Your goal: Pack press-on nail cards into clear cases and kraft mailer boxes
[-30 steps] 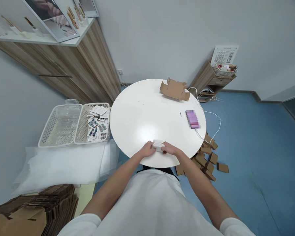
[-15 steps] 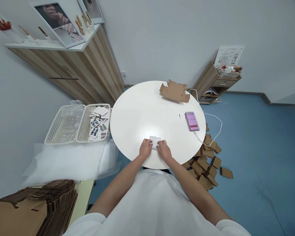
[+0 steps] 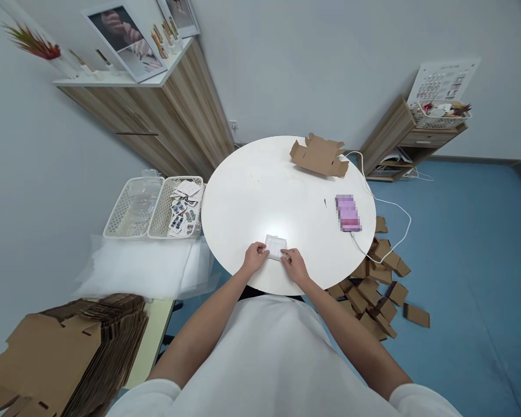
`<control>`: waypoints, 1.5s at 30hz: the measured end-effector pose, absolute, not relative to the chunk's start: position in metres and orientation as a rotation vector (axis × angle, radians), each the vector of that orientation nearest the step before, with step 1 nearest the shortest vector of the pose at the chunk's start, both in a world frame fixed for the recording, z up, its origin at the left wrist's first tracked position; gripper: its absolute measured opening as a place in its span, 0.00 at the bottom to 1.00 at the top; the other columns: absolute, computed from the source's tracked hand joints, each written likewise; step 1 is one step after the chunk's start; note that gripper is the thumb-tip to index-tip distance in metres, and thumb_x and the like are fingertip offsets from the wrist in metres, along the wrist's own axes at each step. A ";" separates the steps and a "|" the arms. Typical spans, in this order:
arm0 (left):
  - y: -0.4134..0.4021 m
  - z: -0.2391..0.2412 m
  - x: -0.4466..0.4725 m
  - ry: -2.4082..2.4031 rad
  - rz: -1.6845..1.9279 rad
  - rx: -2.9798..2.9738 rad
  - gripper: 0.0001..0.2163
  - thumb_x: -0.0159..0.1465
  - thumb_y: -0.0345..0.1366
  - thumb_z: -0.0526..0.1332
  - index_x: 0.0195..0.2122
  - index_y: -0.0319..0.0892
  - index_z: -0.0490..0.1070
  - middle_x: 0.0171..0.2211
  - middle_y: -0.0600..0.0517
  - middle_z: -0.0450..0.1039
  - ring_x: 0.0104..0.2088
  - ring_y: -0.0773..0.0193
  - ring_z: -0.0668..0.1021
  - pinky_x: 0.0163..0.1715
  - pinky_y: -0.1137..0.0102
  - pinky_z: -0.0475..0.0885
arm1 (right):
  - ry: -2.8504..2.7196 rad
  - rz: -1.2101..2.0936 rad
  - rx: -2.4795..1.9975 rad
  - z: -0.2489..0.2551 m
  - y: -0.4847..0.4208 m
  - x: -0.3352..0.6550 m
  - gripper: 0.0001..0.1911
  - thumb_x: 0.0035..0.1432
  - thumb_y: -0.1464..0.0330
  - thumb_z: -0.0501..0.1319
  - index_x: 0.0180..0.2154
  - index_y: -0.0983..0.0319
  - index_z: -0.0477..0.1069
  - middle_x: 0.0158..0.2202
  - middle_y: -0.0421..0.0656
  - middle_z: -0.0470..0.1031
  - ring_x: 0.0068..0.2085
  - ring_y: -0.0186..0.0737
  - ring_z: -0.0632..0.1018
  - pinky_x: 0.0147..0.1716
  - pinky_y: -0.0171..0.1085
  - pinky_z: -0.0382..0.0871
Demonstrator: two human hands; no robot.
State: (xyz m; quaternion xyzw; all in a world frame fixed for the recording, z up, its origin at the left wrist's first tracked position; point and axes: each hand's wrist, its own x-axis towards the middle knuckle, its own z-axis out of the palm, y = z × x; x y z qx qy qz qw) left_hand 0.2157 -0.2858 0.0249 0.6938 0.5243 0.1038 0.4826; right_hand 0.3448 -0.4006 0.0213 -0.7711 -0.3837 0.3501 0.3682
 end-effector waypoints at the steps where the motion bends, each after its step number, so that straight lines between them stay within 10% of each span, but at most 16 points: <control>1: -0.288 0.024 0.217 1.323 0.262 1.652 0.12 0.52 0.37 0.60 0.38 0.40 0.66 0.36 0.49 0.69 0.34 0.65 0.72 0.37 0.69 0.68 | -0.899 0.869 -2.005 0.021 -0.401 0.343 0.17 0.52 0.62 0.52 0.44 0.59 0.65 0.41 0.44 0.66 0.28 0.34 0.69 0.34 0.38 0.65; 15: -0.270 0.006 0.208 1.305 0.349 1.592 0.11 0.52 0.33 0.61 0.37 0.42 0.66 0.34 0.51 0.70 0.29 0.68 0.72 0.32 0.70 0.69 | -0.430 0.885 -2.081 0.010 -0.363 0.325 0.13 0.45 0.60 0.56 0.34 0.60 0.65 0.33 0.42 0.72 0.29 0.37 0.74 0.32 0.38 0.68; 32: -0.075 0.016 0.134 1.434 0.483 1.859 0.23 0.54 0.28 0.54 0.52 0.39 0.57 0.44 0.44 0.58 0.49 0.55 0.64 0.49 0.61 0.60 | -0.686 0.860 -2.048 0.003 -0.108 0.251 0.11 0.49 0.62 0.54 0.34 0.61 0.67 0.33 0.41 0.73 0.31 0.36 0.73 0.37 0.39 0.68; 45: -0.072 0.013 0.127 1.272 0.474 1.950 0.25 0.53 0.28 0.55 0.53 0.36 0.52 0.52 0.39 0.49 0.55 0.51 0.55 0.53 0.55 0.55 | -0.661 0.830 -2.034 0.010 -0.090 0.240 0.13 0.51 0.62 0.52 0.37 0.61 0.67 0.35 0.41 0.72 0.33 0.35 0.72 0.37 0.37 0.66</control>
